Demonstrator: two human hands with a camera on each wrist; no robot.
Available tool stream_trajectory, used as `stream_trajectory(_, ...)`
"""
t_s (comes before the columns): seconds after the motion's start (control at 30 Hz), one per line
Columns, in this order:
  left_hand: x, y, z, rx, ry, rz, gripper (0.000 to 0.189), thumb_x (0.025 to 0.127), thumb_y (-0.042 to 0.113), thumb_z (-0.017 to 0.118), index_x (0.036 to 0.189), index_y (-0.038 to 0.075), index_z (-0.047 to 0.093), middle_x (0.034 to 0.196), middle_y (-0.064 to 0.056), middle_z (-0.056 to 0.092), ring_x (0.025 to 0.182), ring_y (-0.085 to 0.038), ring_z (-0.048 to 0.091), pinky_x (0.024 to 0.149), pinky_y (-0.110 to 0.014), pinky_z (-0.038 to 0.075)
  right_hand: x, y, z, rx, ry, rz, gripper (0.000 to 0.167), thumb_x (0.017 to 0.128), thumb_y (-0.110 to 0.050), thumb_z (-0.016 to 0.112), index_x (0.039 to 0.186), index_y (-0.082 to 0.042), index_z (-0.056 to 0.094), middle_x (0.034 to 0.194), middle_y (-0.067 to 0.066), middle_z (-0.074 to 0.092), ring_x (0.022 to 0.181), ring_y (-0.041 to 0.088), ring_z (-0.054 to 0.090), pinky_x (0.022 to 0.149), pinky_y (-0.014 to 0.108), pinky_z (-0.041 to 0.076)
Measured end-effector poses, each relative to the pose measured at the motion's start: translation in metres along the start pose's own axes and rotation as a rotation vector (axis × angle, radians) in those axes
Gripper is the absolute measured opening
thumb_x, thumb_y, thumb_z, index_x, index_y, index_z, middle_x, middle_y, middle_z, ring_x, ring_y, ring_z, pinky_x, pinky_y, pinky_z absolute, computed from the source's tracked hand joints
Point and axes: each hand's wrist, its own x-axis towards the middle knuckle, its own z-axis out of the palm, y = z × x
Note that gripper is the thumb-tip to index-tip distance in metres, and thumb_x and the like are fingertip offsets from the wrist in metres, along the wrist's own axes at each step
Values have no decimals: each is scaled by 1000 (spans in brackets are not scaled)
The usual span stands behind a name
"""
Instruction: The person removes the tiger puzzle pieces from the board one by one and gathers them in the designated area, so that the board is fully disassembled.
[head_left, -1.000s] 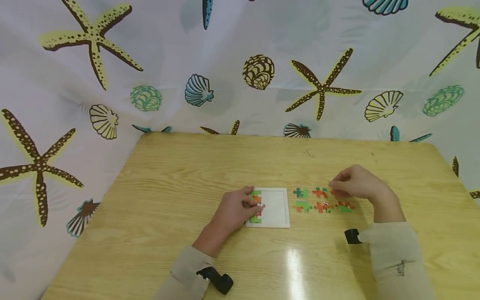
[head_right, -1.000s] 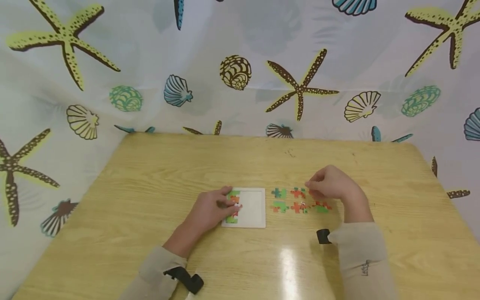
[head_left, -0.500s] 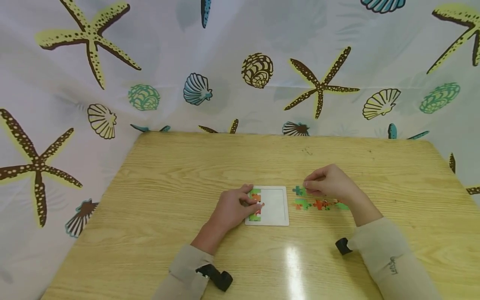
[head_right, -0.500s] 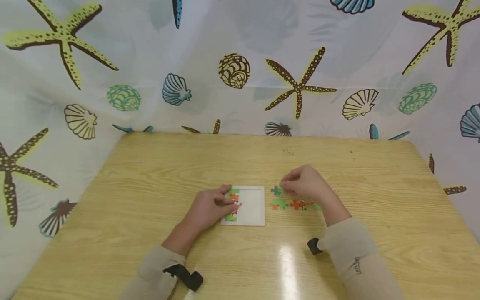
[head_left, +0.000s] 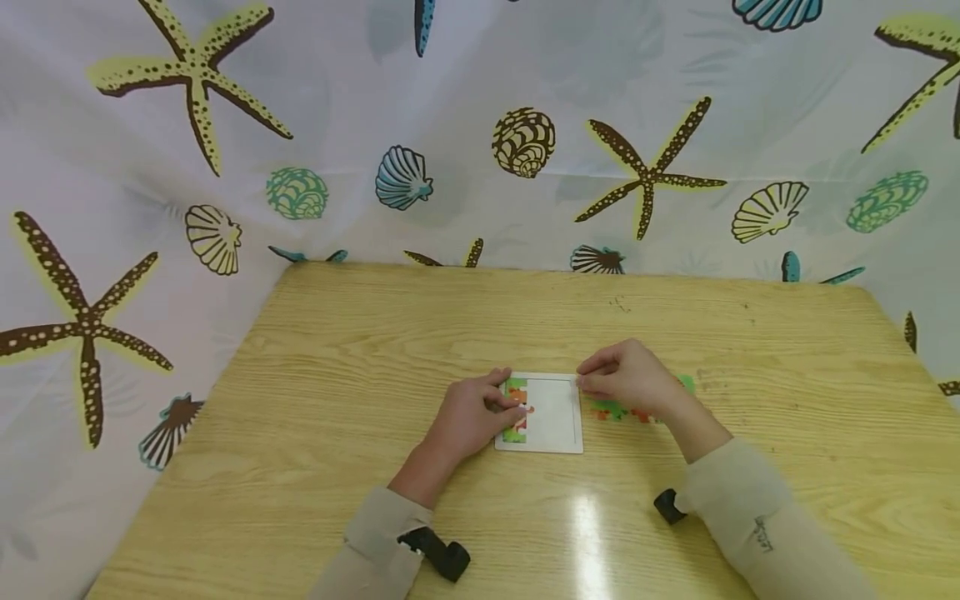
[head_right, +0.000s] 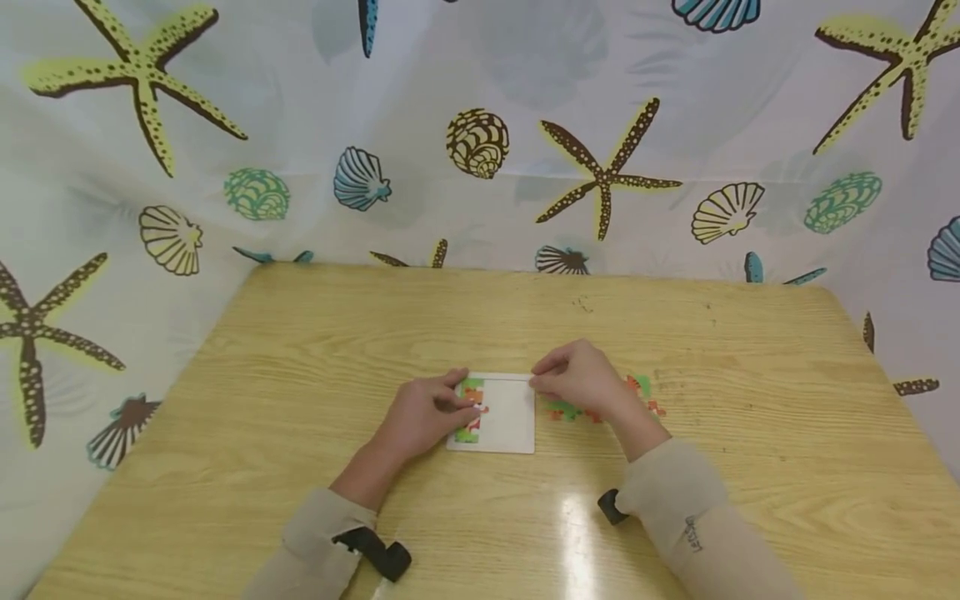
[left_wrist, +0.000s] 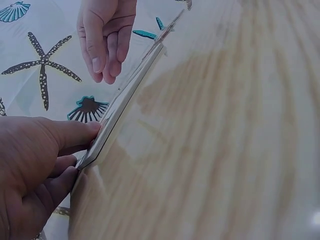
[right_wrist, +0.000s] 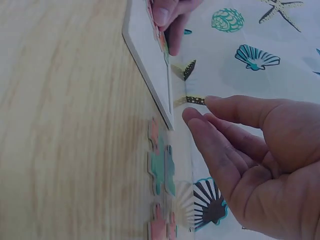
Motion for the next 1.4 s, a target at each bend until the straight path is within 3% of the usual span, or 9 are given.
stream_trajectory(0.4,2,-4,1,8,-2,14,14,84,19,82,83,6,81,143,-11,58,140,-28,48,109,-42,47,11,-14,27,-114,3,-46,26,92,-16,72,114,-1,73,103,11,75,91,17,71,78,30,60)
stream_trajectory(0.93,1,-5,2,3,20,75,12,85,16,81,79,6,80,141,-18,58,138,-33,50,105,-44,50,23,-26,51,-168,-20,-84,28,93,-8,69,120,-1,69,115,13,73,110,25,69,98,41,54)
stream_trajectory(1.17,-1,-3,3,-13,4,72,11,86,15,80,80,5,80,142,-17,58,139,-32,49,108,-44,48,25,-25,57,-312,-6,-152,25,96,-10,66,119,-2,69,115,12,73,109,25,69,95,39,57)
stream_trajectory(1.4,-1,-2,1,4,16,87,13,84,15,81,78,3,80,141,-19,58,137,-33,51,106,-43,49,25,-32,60,-352,-8,-141,21,96,-9,65,116,-4,70,111,9,73,104,22,68,92,38,56)
